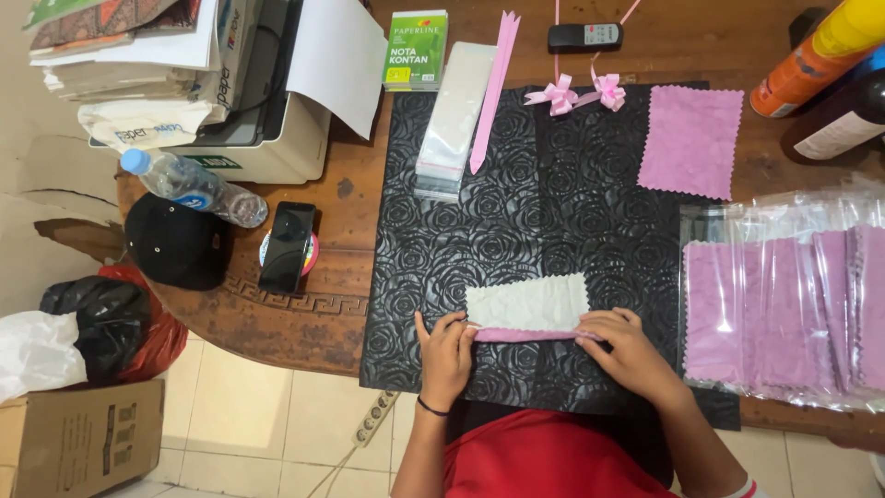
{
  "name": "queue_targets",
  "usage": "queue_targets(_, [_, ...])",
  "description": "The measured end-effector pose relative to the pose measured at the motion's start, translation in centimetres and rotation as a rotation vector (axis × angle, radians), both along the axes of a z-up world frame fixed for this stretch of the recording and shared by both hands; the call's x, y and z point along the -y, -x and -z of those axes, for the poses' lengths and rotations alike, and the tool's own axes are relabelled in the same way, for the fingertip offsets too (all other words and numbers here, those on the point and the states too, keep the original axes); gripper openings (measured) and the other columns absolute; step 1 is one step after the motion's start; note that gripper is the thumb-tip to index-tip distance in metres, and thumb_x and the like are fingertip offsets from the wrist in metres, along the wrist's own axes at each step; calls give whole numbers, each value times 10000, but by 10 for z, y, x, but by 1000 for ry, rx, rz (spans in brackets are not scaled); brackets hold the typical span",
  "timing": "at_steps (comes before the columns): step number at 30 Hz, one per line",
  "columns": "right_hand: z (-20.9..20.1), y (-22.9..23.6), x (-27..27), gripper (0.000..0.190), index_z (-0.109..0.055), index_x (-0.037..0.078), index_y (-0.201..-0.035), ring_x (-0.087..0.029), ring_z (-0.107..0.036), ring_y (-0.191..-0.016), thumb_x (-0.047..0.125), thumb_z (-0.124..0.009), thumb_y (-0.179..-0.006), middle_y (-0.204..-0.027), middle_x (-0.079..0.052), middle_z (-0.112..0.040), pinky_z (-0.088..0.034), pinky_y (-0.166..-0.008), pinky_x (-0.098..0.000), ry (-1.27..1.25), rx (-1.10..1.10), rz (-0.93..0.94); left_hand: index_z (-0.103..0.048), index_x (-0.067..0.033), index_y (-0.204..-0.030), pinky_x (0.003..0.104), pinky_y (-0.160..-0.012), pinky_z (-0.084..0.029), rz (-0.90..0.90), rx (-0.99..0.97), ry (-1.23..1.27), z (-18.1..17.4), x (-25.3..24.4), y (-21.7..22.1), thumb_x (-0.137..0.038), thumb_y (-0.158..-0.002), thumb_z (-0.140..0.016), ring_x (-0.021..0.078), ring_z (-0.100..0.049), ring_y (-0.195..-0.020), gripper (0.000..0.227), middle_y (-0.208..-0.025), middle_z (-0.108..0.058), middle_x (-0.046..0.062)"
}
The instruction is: The person packages textile products by folding a purple cloth and placing it into a clear plastic sleeve with a decorative ribbon, then organizing the finished items on a table.
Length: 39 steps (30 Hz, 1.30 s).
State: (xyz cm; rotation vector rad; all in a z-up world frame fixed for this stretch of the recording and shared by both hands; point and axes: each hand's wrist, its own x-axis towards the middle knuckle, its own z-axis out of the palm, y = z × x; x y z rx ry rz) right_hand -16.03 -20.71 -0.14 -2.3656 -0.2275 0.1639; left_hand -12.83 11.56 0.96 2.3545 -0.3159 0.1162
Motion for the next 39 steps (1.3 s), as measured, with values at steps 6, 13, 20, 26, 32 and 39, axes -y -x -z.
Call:
queue_targets(6, [1, -9, 0, 135, -785, 188, -1013, -160, -719, -1122, 247, -721, -910, -1060, 29, -821, -351, -1135, -430, -30, 4, 77, -715, -149, -991, 710, -1171, 60, 117, 16, -45, -19, -5, 0, -641, -767, -689, 276, -644, -1195, 541, -997, -780, 34])
queue_targets(13, [-20, -17, -1, 201, -777, 166, -1059, -218, -701, -1157, 201, -761, -862, -1074, -19, -816, -359, -1092, -455, -28, -29, 3, -740, -150, -995, 681, -1184, 22, 57, -58, -77, -24, 1, -2, -309, -972, -666, 243, -657, -1206, 177, -979, -799, 22])
queue_targets(20, [-35, -38, -11, 234, -758, 78, -1132, -362, -758, -932, 149, -723, -912, -905, -185, -794, -555, -881, -466, -91, -100, 223, -727, -142, -861, 644, -1197, -94, -86, -147, -68, -18, 8, -12, -334, -1069, -492, 218, -708, -1095, 368, -873, -782, 46])
queue_targets(26, [-40, -45, -20, 239, -745, 99, -1163, -355, -763, -854, 172, -699, -940, -838, -182, -784, -585, -762, -455, -63, -151, 323, -730, -173, -909, 610, -1186, -187, -210, -49, -189, -5, 21, -23, -379, -1053, -533, 209, -742, -964, 319, -780, -759, 42])
queue_targets(32, [-25, -50, -20, 217, -744, 93, -1133, -339, -755, -771, 184, -707, -940, -779, -161, -777, -578, -692, -437, -31, -149, 376, -749, -168, -943, 545, -1123, -309, -248, 53, -218, -1, 26, -30, -382, -1007, -630, 201, -751, -833, 253, -670, -734, 39])
queue_targets(39, [-39, -56, -27, 239, -732, 67, -1145, -388, -751, -807, 209, -678, -960, -800, -179, -782, -570, -699, -477, 29, -179, 378, -761, -209, -930, 519, -1078, -313, -310, 115, -276, 8, 23, -32, -429, -989, -643, 163, -737, -804, 256, -592, -707, 15])
